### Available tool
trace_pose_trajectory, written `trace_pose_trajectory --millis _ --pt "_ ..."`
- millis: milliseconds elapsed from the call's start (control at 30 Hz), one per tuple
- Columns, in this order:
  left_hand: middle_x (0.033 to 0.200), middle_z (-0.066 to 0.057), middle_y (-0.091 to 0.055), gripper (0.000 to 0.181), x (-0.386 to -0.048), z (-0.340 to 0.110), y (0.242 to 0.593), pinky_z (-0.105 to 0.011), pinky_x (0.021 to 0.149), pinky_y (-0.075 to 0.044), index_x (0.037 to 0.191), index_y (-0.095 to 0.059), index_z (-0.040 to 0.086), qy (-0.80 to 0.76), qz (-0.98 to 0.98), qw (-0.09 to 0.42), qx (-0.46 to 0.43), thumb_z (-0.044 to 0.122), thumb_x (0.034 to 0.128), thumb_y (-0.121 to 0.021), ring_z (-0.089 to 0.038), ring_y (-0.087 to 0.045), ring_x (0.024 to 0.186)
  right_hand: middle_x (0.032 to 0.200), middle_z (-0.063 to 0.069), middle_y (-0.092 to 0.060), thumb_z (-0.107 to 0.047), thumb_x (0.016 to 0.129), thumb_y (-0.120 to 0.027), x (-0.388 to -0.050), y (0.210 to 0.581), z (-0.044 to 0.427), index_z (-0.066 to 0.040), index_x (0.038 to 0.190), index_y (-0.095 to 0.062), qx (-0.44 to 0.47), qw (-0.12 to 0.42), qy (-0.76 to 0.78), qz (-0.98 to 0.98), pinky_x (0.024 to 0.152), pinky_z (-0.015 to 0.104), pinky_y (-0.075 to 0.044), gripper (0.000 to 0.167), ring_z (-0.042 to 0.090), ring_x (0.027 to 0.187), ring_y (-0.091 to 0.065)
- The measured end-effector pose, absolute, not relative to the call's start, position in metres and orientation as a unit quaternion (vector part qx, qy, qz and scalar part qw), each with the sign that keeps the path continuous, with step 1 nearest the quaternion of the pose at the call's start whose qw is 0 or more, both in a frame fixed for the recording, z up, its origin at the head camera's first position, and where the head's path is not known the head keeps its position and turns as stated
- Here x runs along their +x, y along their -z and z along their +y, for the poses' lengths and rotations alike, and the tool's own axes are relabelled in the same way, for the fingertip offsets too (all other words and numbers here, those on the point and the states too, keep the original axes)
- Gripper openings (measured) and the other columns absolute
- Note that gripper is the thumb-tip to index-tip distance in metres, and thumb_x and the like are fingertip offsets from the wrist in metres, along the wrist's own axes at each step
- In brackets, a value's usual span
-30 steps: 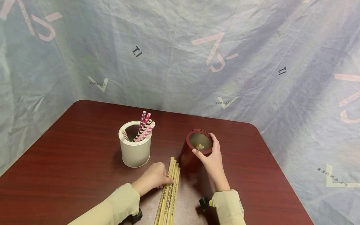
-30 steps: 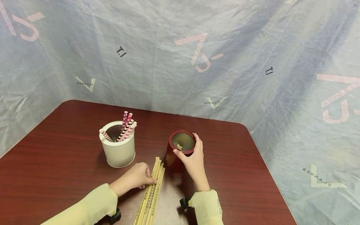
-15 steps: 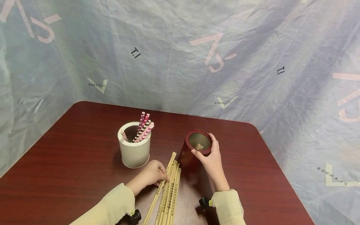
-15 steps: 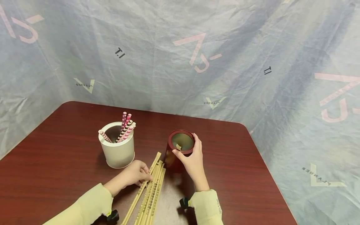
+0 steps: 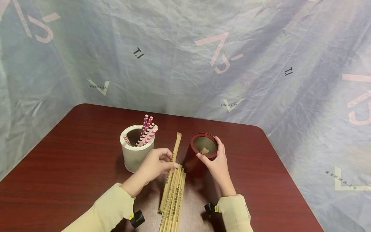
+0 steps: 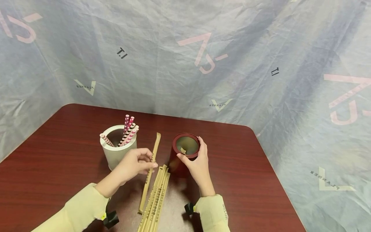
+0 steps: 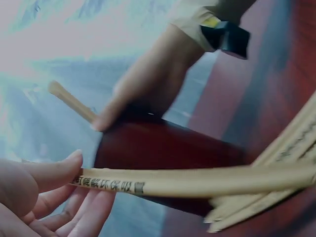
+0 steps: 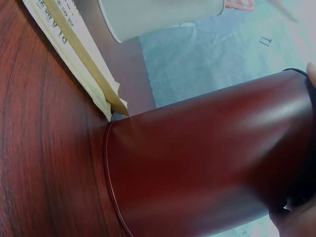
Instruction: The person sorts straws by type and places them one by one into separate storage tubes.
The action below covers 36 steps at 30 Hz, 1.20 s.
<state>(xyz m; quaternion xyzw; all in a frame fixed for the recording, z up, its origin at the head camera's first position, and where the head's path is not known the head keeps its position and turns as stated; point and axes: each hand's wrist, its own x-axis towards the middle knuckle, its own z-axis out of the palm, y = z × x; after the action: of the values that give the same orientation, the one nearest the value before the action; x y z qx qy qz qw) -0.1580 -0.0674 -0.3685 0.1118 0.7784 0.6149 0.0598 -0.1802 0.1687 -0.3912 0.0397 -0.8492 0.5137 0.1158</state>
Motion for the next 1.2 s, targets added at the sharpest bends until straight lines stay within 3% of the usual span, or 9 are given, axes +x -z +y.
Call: trace_pose_trajectory --millis 200,300,400,533,567,633,833,1000,1200 --pt "0.081 -0.013 -0.073 0.01 -0.155 -0.067 0.343 -0.024 0.062 -0.052 0.09 -0.071 0.001 -0.596 0.789 -0.03 0.145 0.006 0.0819 -0.074 -0.008 -0.063 0.067 0.154 0.008 -0.03 -0.029 0.083 -0.076 -0.18 0.39 0.168 -0.018 0.153 -0.021 0.038 0.111 -0.517 -0.848 0.107 0.05 -0.037 0.09 0.026 0.136 -0.039" --pt "0.082 -0.009 -0.075 0.008 -0.153 -0.066 0.335 -0.023 0.067 -0.052 0.089 -0.075 0.005 -0.582 0.794 -0.086 0.151 0.008 0.081 -0.076 -0.009 -0.066 0.072 0.154 0.008 -0.03 -0.029 0.082 -0.076 -0.18 0.39 0.168 -0.017 0.153 -0.021 0.038 0.113 -0.515 -0.849 0.107 0.05 -0.038 0.09 0.026 0.135 -0.039" --pt "0.081 -0.003 -0.075 0.007 -0.151 -0.065 0.328 -0.028 0.087 -0.049 0.086 -0.077 0.011 -0.561 0.802 -0.145 0.147 0.011 0.0794 -0.078 -0.009 -0.068 0.077 0.154 0.008 -0.03 -0.029 0.082 -0.076 -0.18 0.39 0.169 -0.017 0.153 -0.021 0.038 0.114 -0.514 -0.85 0.107 0.05 -0.038 0.091 0.027 0.135 -0.039" --pt "0.077 0.0 -0.073 0.006 -0.149 -0.062 0.32 -0.027 0.087 -0.047 0.084 -0.077 0.011 -0.563 0.786 -0.202 0.157 0.012 0.0777 -0.079 -0.005 -0.065 0.074 0.154 0.008 -0.03 -0.03 0.082 -0.076 -0.181 0.392 0.169 -0.017 0.153 -0.021 0.036 0.114 -0.513 -0.85 0.107 0.05 -0.038 0.091 0.027 0.135 -0.039" --pt "0.076 -0.001 -0.072 0.006 -0.148 -0.062 0.318 -0.024 0.088 -0.045 0.083 -0.077 0.011 -0.572 0.777 -0.21 0.161 0.012 0.0773 -0.079 -0.005 -0.064 0.071 0.154 0.009 -0.03 -0.03 0.082 -0.076 -0.181 0.392 0.169 -0.017 0.153 -0.021 0.036 0.114 -0.513 -0.85 0.107 0.05 -0.038 0.091 0.027 0.135 -0.039" --pt "0.076 -0.004 -0.071 0.006 -0.148 -0.06 0.316 -0.019 0.073 -0.05 0.084 -0.077 0.007 -0.6 0.749 -0.218 0.175 0.008 0.0776 -0.078 -0.002 -0.062 0.068 0.154 0.009 -0.03 -0.03 0.082 -0.076 -0.181 0.392 0.169 -0.017 0.153 -0.022 0.036 0.114 -0.513 -0.85 0.107 0.05 -0.038 0.091 0.027 0.135 -0.039" --pt "0.081 -0.013 -0.071 0.007 -0.148 -0.053 0.311 -0.018 0.075 -0.055 0.084 -0.074 -0.003 -0.654 0.667 -0.272 0.234 -0.002 0.0769 -0.076 0.0 -0.066 0.077 0.153 0.009 -0.03 -0.03 0.082 -0.076 -0.181 0.391 0.168 -0.017 0.153 -0.021 0.038 0.113 -0.518 -0.847 0.107 0.05 -0.037 0.091 0.027 0.135 -0.039" --pt "0.083 -0.012 -0.071 0.011 -0.149 -0.044 0.309 -0.025 0.076 -0.058 0.089 -0.072 -0.008 -0.684 0.604 -0.304 0.276 0.0 0.081 -0.072 -0.007 -0.07 0.081 0.153 0.009 -0.031 -0.03 0.082 -0.077 -0.181 0.392 0.169 -0.017 0.153 -0.021 0.037 0.114 -0.518 -0.847 0.108 0.05 -0.037 0.091 0.027 0.135 -0.039" --pt "0.087 -0.013 -0.071 0.012 -0.154 -0.034 0.31 -0.023 0.077 -0.057 0.091 -0.071 -0.009 -0.697 0.566 -0.327 0.295 0.0 0.0825 -0.071 -0.006 -0.071 0.086 0.152 0.009 -0.032 -0.029 0.081 -0.077 -0.182 0.392 0.169 -0.016 0.153 -0.022 0.038 0.12 -0.517 -0.847 0.106 0.049 -0.038 0.091 0.027 0.133 -0.041"
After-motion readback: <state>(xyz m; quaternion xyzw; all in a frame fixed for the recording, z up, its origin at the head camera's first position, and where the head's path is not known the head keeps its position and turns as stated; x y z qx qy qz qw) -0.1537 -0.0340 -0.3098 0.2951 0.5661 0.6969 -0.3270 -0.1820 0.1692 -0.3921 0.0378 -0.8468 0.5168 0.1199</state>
